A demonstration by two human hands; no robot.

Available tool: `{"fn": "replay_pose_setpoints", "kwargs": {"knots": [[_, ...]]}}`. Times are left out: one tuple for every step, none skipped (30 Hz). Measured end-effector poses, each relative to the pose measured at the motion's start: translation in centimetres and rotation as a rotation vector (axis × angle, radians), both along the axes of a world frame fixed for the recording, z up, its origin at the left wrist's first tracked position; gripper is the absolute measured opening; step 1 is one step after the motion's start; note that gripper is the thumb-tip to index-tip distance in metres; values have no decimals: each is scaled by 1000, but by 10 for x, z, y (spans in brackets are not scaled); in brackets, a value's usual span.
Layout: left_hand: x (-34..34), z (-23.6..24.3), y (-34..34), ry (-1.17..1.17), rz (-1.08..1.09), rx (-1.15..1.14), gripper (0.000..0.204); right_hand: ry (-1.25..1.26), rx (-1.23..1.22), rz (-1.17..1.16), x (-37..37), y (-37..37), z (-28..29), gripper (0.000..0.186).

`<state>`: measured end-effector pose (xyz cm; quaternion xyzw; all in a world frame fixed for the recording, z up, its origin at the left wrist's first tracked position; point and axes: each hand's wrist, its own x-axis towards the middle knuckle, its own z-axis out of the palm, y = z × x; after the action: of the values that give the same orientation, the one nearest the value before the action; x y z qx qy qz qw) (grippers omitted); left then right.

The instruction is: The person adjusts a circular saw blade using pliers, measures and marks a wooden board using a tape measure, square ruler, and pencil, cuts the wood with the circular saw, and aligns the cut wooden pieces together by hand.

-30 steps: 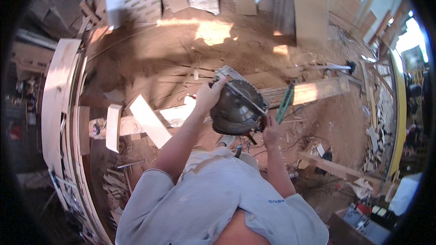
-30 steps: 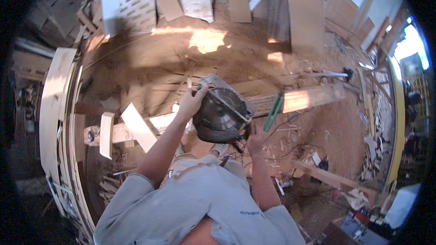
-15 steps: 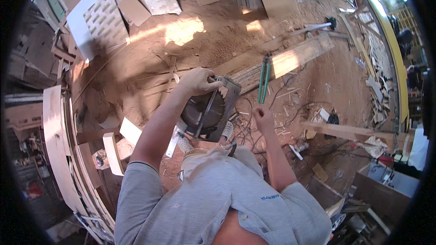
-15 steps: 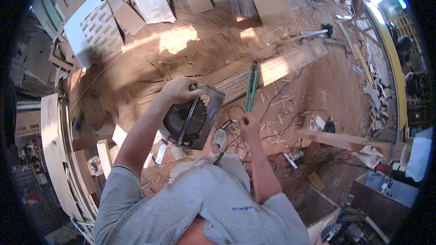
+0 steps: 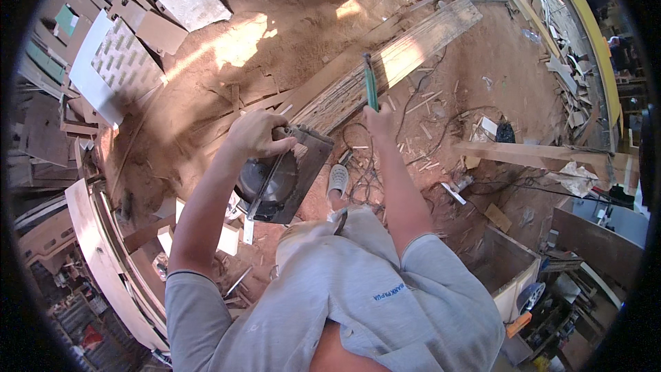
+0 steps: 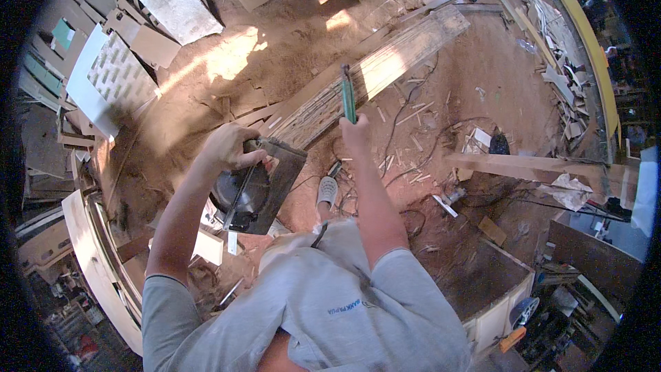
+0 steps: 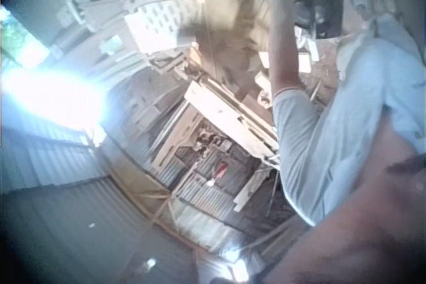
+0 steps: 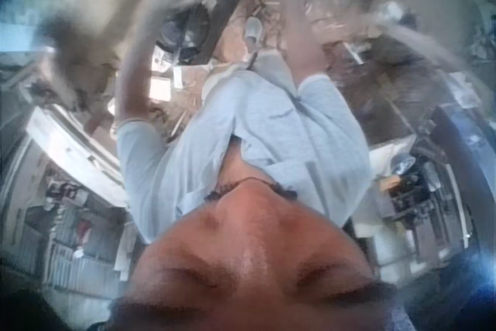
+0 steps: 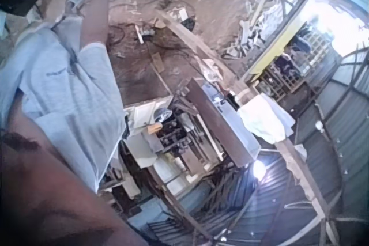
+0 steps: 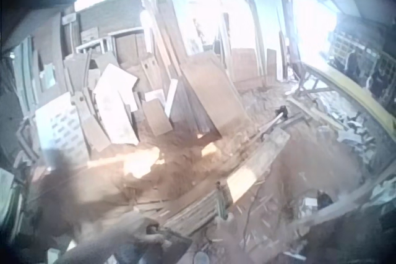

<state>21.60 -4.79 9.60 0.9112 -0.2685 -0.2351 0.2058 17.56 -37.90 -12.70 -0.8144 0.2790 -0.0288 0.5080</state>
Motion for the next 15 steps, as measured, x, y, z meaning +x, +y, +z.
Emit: {"fn": "replay_pose_setpoints", "kwargs": {"knots": [[0,-3,3,6,6,9,55,-43,233,36,-5,-8,0,44],[1,-6,6,24,-29,-3,55,-37,243,39,-19,-16,1,44],[3,-12,11,44,-51,-15,55,57,398,99,-35,-23,18,38],[4,-13,10,53,-47,-4,55,109,486,120,-42,-32,34,35],[4,-12,8,48,-56,14,55,164,568,140,-47,-40,52,34],[3,-11,6,42,-69,33,56,0,627,151,-51,-49,65,38],[4,-11,6,55,-77,42,56,-168,679,158,-52,-54,80,42],[6,-11,5,39,-95,26,57,-160,687,147,-50,-57,96,42],[7,-13,5,22,-110,10,58,-135,597,178,-45,-60,112,46],[9,-16,6,31,-110,17,58,-110,509,213,-40,-63,124,49],[10,-20,7,34,-108,-28,59,-102,515,207,-35,-67,132,49],[10,-23,7,39,-103,-72,60,-58,281,275,-29,-71,138,51],[10,-23,7,48,-101,-64,60,-13,49,344,-24,-74,142,55],[10,-21,6,45,-97,-55,59,-6,58,346,-16,-79,142,55],[11,-18,5,38,-88,-45,59,212,-65,466,-7,-85,140,55]]}}
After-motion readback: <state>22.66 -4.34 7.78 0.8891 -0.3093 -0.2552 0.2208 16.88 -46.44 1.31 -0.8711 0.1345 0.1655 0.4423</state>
